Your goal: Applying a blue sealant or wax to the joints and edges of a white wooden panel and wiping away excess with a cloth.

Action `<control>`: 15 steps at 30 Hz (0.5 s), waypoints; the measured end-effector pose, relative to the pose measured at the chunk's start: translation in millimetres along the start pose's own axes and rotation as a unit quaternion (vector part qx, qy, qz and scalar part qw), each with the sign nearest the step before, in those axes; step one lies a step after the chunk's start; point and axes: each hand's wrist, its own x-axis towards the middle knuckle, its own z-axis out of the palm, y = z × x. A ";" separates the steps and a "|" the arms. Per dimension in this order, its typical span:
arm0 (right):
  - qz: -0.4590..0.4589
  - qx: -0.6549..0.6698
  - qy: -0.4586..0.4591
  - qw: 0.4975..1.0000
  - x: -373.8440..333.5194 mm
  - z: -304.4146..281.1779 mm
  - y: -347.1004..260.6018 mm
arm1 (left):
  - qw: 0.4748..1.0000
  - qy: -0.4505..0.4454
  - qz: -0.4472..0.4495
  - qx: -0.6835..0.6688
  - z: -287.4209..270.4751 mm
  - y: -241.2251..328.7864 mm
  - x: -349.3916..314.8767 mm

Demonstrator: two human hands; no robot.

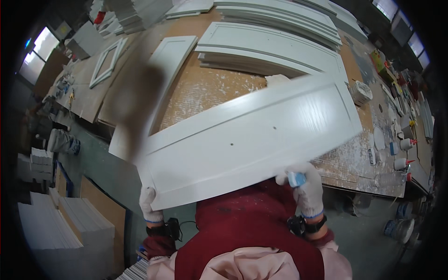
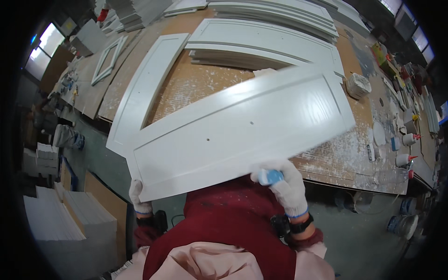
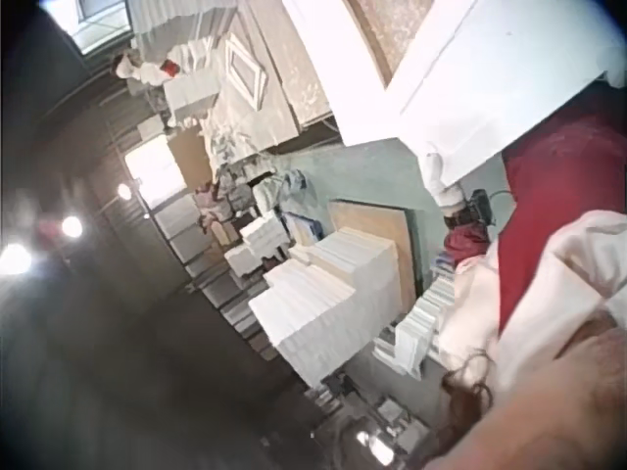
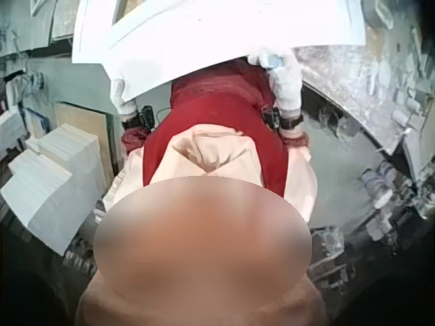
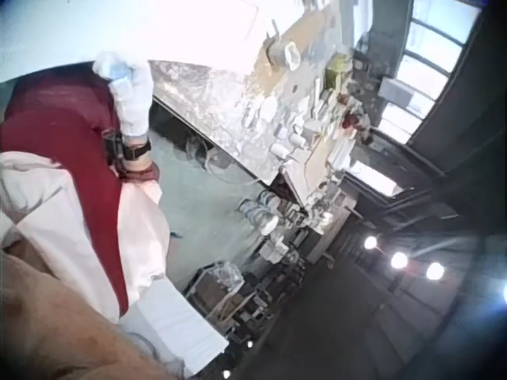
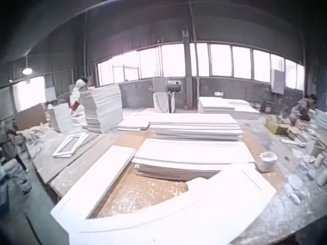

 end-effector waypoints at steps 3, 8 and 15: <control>0.040 -0.031 -0.069 0.996 74.1 35.8 -18.4 | 0.988 0.024 0.035 -0.148 9.1 -3.9 -21.5; -0.041 0.026 -0.238 0.970 186.0 127.4 -4.7 | 0.976 0.054 0.105 -0.181 24.9 10.6 -13.6; 0.044 -0.060 -0.272 0.959 174.1 104.8 29.9 | 0.974 0.084 0.186 -0.098 -3.3 35.6 82.4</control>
